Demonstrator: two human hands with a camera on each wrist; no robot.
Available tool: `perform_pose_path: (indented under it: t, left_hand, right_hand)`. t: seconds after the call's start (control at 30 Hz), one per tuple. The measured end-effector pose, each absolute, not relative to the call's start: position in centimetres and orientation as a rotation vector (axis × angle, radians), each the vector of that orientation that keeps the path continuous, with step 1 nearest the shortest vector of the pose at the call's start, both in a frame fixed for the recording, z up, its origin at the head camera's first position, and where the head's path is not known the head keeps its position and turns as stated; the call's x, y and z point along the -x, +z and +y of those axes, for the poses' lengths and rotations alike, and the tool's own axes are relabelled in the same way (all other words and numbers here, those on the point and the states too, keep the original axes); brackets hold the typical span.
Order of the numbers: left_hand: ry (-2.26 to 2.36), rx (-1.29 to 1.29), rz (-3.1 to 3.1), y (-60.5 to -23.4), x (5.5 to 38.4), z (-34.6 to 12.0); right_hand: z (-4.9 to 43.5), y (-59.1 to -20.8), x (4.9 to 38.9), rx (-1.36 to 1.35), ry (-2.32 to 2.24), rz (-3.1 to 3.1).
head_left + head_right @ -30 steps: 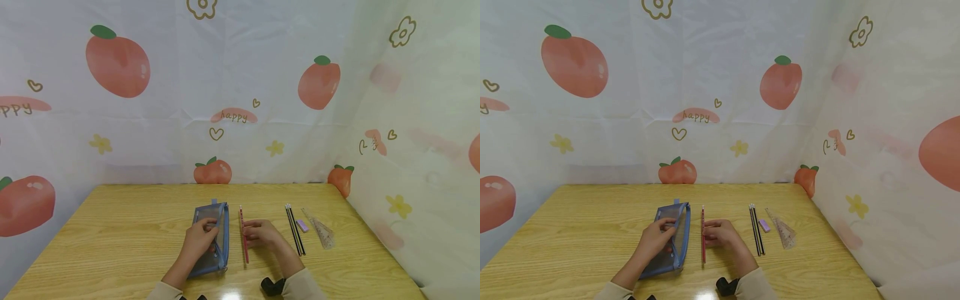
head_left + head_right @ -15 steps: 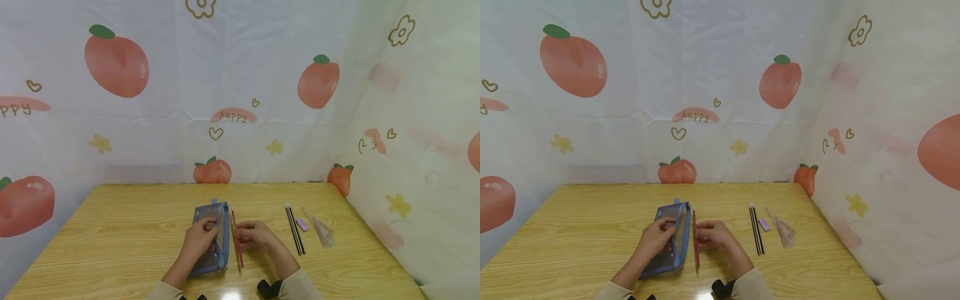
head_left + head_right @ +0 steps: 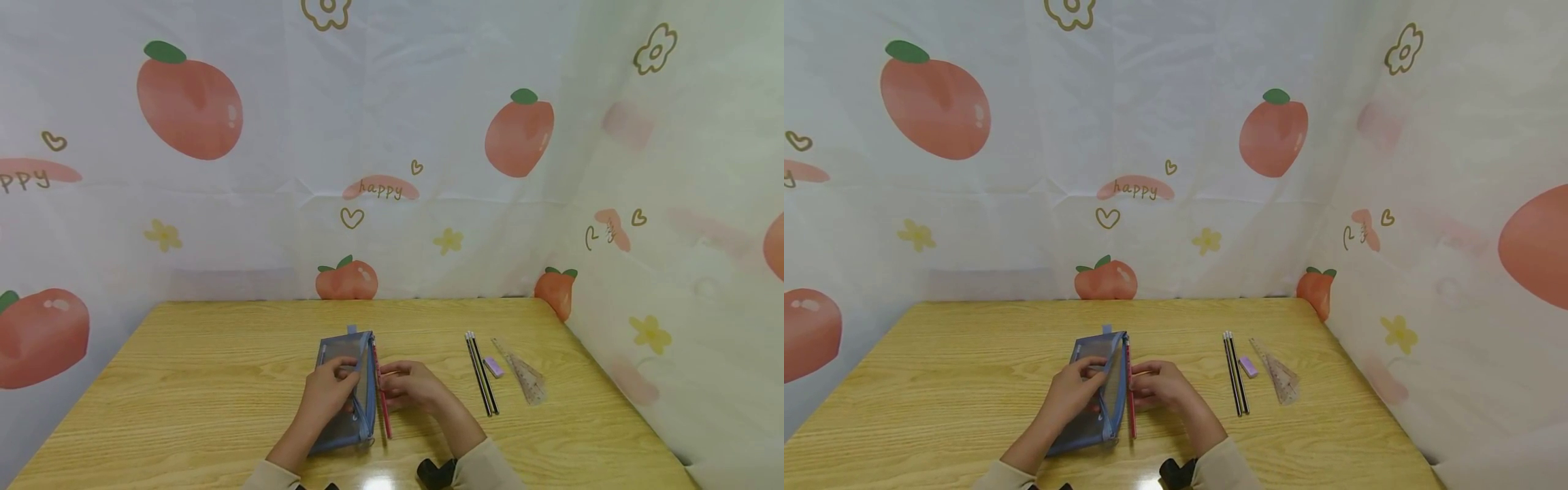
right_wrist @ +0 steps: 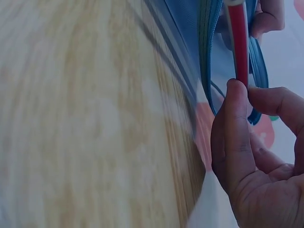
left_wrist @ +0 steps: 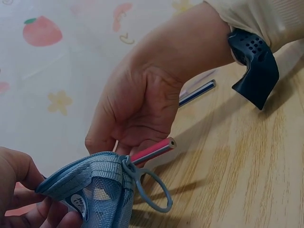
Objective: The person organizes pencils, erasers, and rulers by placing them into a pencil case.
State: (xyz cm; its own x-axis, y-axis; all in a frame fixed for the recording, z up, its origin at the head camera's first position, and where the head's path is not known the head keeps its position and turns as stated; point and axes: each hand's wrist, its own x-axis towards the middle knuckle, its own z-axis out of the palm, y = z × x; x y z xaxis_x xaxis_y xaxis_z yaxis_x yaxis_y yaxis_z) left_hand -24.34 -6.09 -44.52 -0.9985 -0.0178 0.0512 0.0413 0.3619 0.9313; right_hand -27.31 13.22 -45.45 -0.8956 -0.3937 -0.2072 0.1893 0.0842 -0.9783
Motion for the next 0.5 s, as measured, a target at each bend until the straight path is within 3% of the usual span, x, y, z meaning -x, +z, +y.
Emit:
perform_pose_path:
  t: [0.5]
  left_hand:
    - [-1.725,0.055,-2.553,-44.5,24.1,-5.8]
  right_hand:
    - [12.1,-45.8,27.1,0.141,-1.966,1.931]
